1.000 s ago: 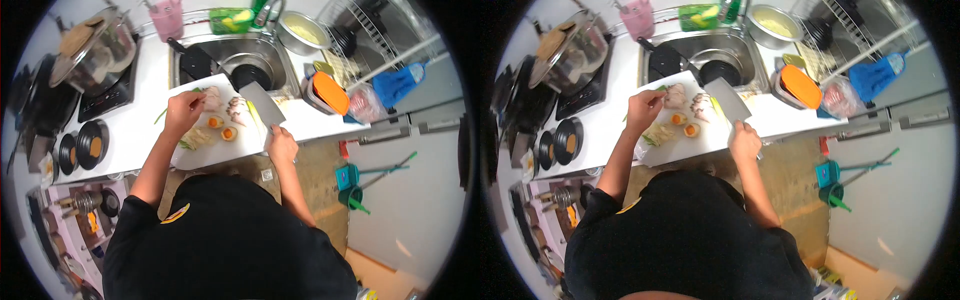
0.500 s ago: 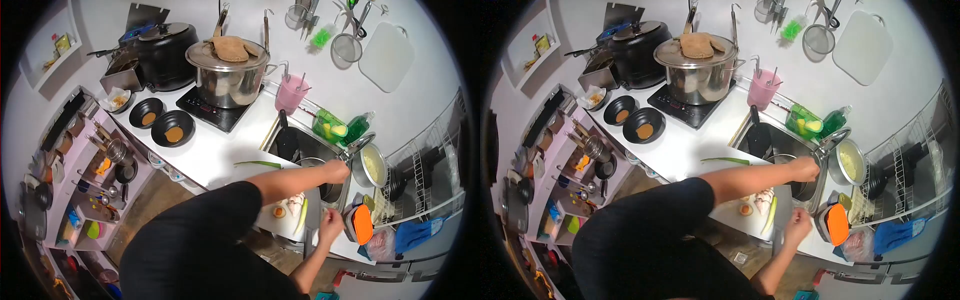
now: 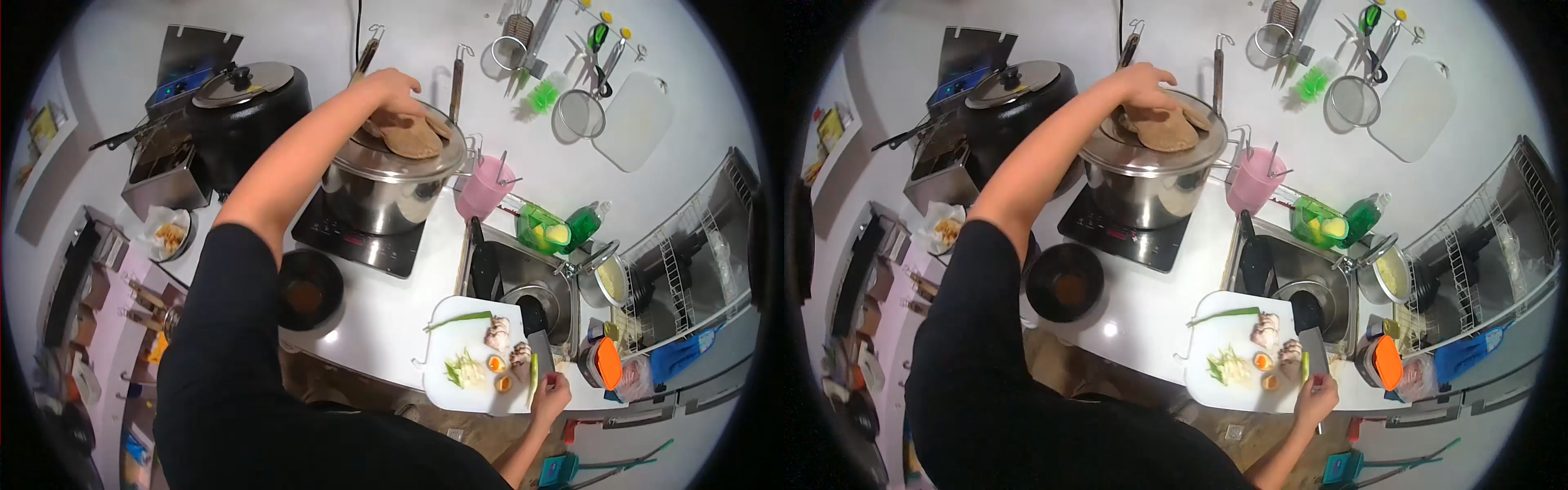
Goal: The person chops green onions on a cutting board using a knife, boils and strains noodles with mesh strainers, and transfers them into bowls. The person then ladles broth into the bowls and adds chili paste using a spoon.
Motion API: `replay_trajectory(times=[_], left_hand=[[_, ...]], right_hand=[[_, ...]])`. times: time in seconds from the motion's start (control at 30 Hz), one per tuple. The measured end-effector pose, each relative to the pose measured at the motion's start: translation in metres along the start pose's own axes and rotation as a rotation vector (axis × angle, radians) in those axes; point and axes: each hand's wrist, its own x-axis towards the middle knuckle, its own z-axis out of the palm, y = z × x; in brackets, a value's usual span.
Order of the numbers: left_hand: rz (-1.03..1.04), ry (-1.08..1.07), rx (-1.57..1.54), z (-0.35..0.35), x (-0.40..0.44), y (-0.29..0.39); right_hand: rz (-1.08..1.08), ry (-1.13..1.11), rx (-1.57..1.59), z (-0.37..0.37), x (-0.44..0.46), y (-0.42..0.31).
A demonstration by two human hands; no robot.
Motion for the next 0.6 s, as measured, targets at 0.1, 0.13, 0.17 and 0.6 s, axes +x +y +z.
replay_trajectory(times=[0.1, 0.13, 0.17, 0.6], left_hand=[[-0.14, -0.754, 0.064, 0.007, 0.039, -0.015], [-0.107, -0.759, 0.063, 0.028, 0.054, -0.027], [-0.03, -0.759, 0.148, 0.035, 0.06, -0.026], [0.036, -0.549, -0.331, -0.062, 0.032, -0.087]], right_hand=[[0.025, 0.071, 0.114, -0.007, -0.018, -0.076], [0.024, 0.068, 0.195, -0.006, -0.029, -0.098], [0.033, 0.07, 0.299, -0.005, -0.041, -0.113], [0.202, 0.008, 0.521, -0.006, -0.061, -0.127]])
